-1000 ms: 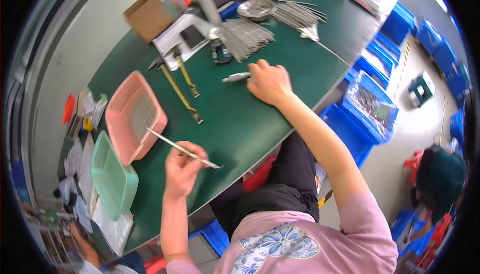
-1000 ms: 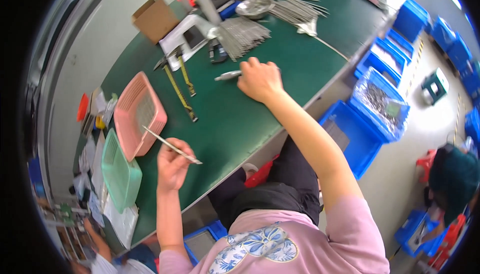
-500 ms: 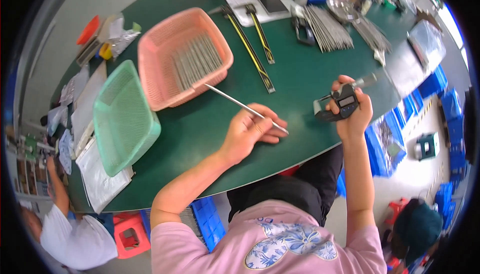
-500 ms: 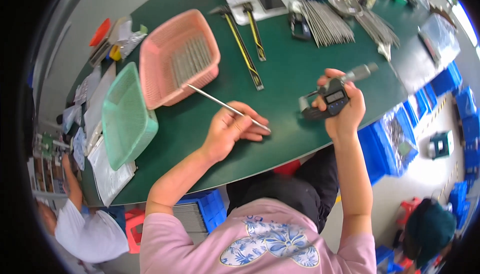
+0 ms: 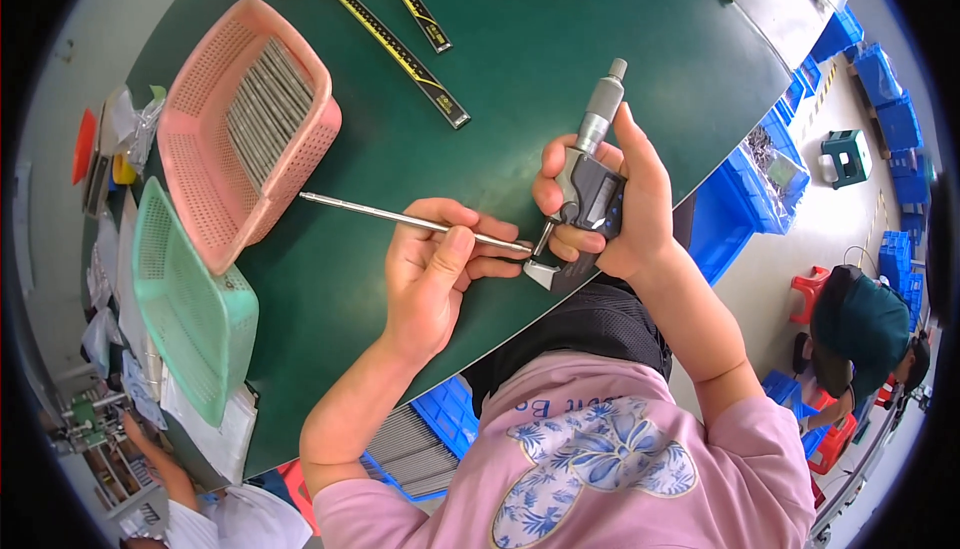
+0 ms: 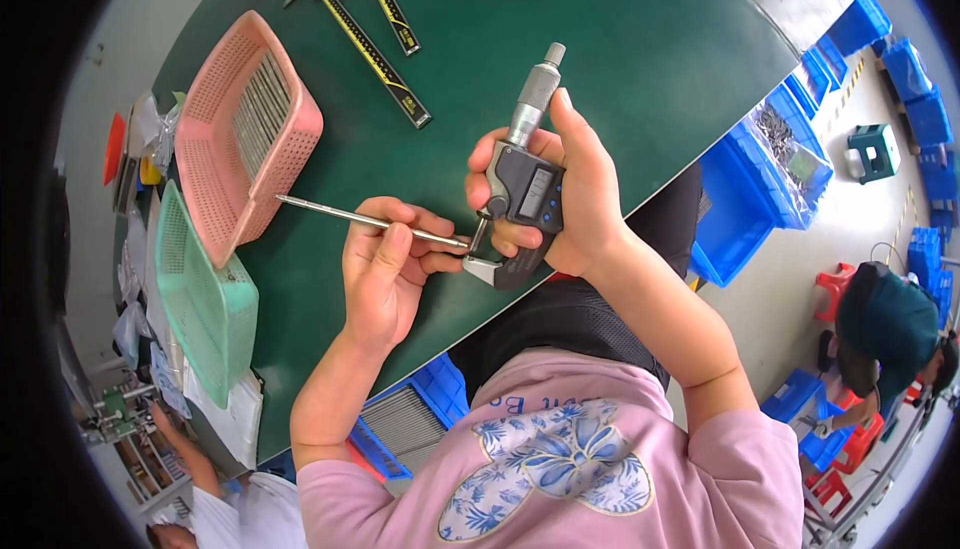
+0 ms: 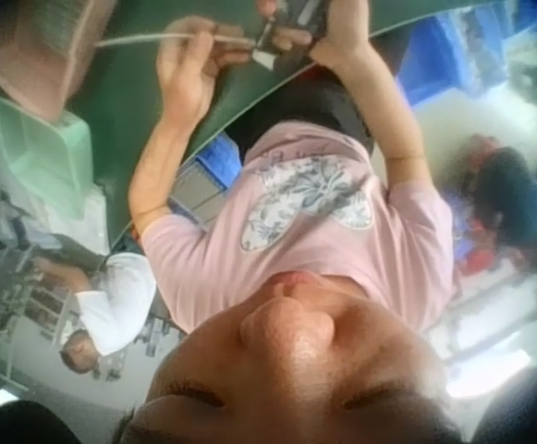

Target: Measuring the dimensions of metal rods using a digital micrometer for quality control.

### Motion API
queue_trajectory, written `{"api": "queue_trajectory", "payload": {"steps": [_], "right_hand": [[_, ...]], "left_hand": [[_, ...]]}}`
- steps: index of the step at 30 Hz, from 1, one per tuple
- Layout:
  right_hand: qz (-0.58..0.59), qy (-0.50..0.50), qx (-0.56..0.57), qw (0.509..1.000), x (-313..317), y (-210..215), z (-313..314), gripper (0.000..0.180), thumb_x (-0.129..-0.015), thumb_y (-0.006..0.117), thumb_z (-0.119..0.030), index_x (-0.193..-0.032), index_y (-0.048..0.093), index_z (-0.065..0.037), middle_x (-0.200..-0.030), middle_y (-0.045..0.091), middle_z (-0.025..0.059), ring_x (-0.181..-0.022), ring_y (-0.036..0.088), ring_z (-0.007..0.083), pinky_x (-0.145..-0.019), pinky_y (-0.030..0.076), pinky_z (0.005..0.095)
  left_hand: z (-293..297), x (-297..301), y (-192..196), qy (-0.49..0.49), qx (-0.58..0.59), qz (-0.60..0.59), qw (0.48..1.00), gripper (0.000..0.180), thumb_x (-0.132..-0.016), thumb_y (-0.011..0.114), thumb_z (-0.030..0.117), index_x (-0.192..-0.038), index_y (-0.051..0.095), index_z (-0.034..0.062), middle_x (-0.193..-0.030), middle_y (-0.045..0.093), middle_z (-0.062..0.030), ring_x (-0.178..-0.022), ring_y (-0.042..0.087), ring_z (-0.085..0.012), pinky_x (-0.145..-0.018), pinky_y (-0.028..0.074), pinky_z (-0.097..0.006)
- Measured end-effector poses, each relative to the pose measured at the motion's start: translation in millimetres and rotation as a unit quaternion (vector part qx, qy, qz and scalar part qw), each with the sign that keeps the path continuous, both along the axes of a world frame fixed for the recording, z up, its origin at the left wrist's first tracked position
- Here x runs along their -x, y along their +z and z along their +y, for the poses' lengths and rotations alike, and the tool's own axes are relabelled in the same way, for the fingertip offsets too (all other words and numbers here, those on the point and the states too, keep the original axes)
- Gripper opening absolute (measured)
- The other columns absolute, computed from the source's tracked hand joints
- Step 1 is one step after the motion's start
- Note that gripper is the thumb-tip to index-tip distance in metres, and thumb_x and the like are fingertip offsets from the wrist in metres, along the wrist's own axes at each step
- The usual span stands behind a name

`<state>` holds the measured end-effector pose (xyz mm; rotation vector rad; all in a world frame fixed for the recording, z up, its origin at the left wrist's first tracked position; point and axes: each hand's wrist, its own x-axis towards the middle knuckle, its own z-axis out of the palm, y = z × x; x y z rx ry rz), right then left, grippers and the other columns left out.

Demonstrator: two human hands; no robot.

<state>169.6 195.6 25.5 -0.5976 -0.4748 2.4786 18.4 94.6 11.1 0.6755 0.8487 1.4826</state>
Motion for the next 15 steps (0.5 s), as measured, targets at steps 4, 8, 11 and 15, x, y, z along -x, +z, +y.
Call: {"api": "queue_trajectory", "payload": {"steps": [4, 8, 11, 15], "right_hand": [[0.019, 0.005, 0.024, 1.000, -1.9, -0.1, -0.4, 0.062, -0.080, 0.024, -0.058, -0.081, 0.049, -0.002, -0.066, 0.053, 0.0126, -0.032, 0.034, 0.0127, -0.034, 0.031, 0.0238], [0.001, 0.021, 0.021, 1.000, -1.3, 2.4, -0.5, 0.062, -0.080, 0.026, -0.057, -0.081, 0.050, 0.000, -0.066, 0.053, 0.0134, -0.033, 0.036, 0.0131, -0.033, 0.030, 0.0227], [-0.016, 0.014, 0.026, 0.999, 0.3, 4.4, 1.4, 0.062, -0.079, 0.029, -0.057, -0.079, 0.051, 0.001, -0.065, 0.054, 0.0138, -0.034, 0.038, 0.0130, -0.032, 0.030, 0.0221], [-0.009, 0.002, 0.008, 1.000, 3.0, 2.2, 0.3, 0.061, -0.082, 0.024, -0.055, -0.080, 0.052, -0.001, -0.066, 0.053, 0.0158, -0.031, 0.033, 0.0135, -0.029, 0.030, 0.0220]], "left_hand": [[1.5, -0.8, 0.5, -0.016, -0.003, -0.011, 1.000, 0.015, -0.087, 0.042, 0.013, -0.098, 0.039, 0.0028, -0.090, 0.054, -0.0202, -0.080, 0.059, -0.0253, -0.070, 0.051, -0.034], [-0.2, 0.0, -0.1, -0.033, -0.009, -0.011, 0.999, 0.016, -0.087, 0.041, 0.013, -0.098, 0.038, 0.0023, -0.089, 0.054, -0.0201, -0.081, 0.058, -0.0247, -0.072, 0.050, -0.034], [1.5, 1.0, 0.1, -0.035, -0.015, -0.007, 0.999, 0.017, -0.087, 0.042, 0.013, -0.099, 0.038, 0.0020, -0.090, 0.055, -0.0203, -0.081, 0.058, -0.0242, -0.072, 0.050, -0.034], [1.4, 2.7, -0.2, -0.040, -0.022, 0.011, 0.999, 0.018, -0.087, 0.042, 0.013, -0.100, 0.038, 0.0016, -0.089, 0.055, -0.0205, -0.081, 0.058, -0.0235, -0.073, 0.050, -0.034]]}}
